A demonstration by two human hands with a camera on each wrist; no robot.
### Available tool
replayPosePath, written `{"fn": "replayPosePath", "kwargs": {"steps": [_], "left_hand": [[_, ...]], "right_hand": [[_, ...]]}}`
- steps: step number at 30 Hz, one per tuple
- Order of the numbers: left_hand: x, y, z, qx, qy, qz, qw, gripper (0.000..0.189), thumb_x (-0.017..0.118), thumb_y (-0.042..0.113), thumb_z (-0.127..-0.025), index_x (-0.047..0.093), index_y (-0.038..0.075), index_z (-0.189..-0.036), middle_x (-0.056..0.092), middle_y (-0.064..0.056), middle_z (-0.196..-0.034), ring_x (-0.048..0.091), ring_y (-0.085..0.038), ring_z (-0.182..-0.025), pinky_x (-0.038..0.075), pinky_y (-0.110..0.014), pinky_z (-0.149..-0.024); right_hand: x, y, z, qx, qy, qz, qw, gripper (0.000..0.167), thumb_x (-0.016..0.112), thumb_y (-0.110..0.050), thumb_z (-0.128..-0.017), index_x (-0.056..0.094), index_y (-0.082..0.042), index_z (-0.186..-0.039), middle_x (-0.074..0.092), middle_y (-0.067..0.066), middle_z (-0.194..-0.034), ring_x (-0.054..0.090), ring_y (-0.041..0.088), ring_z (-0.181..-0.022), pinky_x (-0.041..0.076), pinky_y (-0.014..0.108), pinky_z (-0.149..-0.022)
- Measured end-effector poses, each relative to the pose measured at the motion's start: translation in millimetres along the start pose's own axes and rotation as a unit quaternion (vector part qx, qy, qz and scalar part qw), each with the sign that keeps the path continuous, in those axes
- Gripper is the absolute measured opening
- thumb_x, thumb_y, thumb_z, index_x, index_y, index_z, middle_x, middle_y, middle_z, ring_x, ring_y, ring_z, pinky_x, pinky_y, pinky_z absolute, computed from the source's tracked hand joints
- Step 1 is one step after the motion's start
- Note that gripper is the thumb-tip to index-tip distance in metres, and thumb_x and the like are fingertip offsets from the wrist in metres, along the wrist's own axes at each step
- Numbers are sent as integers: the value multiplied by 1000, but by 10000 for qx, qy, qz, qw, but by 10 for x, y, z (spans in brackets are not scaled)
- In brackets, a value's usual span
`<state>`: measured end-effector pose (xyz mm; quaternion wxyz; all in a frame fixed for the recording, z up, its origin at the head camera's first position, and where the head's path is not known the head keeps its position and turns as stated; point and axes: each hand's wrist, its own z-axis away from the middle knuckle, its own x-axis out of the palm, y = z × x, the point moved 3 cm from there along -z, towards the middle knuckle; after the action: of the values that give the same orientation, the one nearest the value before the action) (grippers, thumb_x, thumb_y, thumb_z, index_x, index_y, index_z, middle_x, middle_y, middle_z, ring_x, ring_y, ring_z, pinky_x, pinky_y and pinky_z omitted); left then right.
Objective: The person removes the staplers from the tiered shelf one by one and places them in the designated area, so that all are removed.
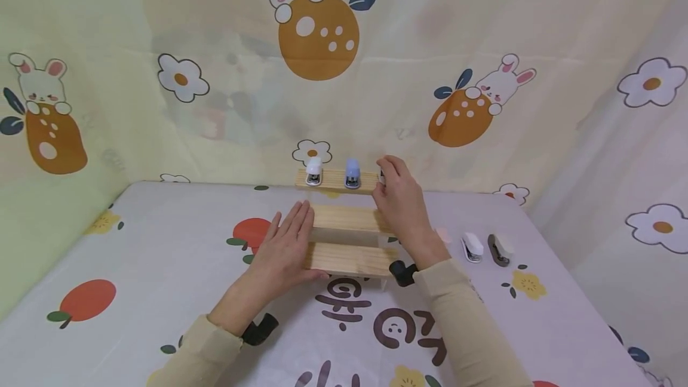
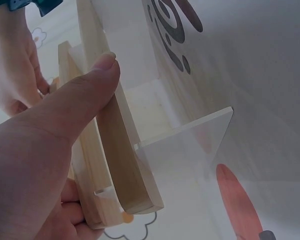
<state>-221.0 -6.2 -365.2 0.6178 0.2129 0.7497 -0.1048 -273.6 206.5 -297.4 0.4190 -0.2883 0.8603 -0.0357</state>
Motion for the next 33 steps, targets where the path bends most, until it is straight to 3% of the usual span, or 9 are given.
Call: {"fn": "replayPosePath", "kwargs": {"steps": [10, 21, 28, 33], "left_hand": [[-4, 12, 0, 1, 32, -63, 10000, 129, 84, 64, -64, 21, -2, -155, 20, -15, -165, 17, -29, -154, 18, -52, -125], [2, 12, 8, -54, 12, -125, 9999, 130, 84, 64, -63, 21, -2, -155, 21, -15, -165, 18, -29, -154, 19, -52, -124], [1, 18, 1, -75, -23, -95, 9999, 130, 84, 64, -64, 20, -1, -156, 20, -15, -165, 17, -28, -155, 18, -52, -125], [6, 19, -2, -98, -60, -122, 9999, 130, 83, 64, -64, 20, -1, -156, 19, -14, -166, 16, -28, -155, 17, -51, -125]], "right_hand": [[-54, 63, 3, -143, -146, -352, 9992, 39, 60, 8, -86, 60, 9, -125, 58, 25, -131, 63, 40, -109, 60, 44, -68], [-162, 74, 18, -77, -144, -317, 9994, 39, 60, 7, -85, 62, 7, -124, 59, 23, -130, 60, 39, -115, 58, 46, -76], [-262, 65, 57, 56, -225, -196, 9995, 41, 62, 7, -86, 61, 7, -126, 57, 23, -134, 56, 38, -122, 53, 53, -97], [-309, 70, 107, 53, -187, -210, 9996, 41, 63, 8, -85, 61, 7, -126, 57, 22, -134, 56, 38, -122, 52, 53, -97]]}}
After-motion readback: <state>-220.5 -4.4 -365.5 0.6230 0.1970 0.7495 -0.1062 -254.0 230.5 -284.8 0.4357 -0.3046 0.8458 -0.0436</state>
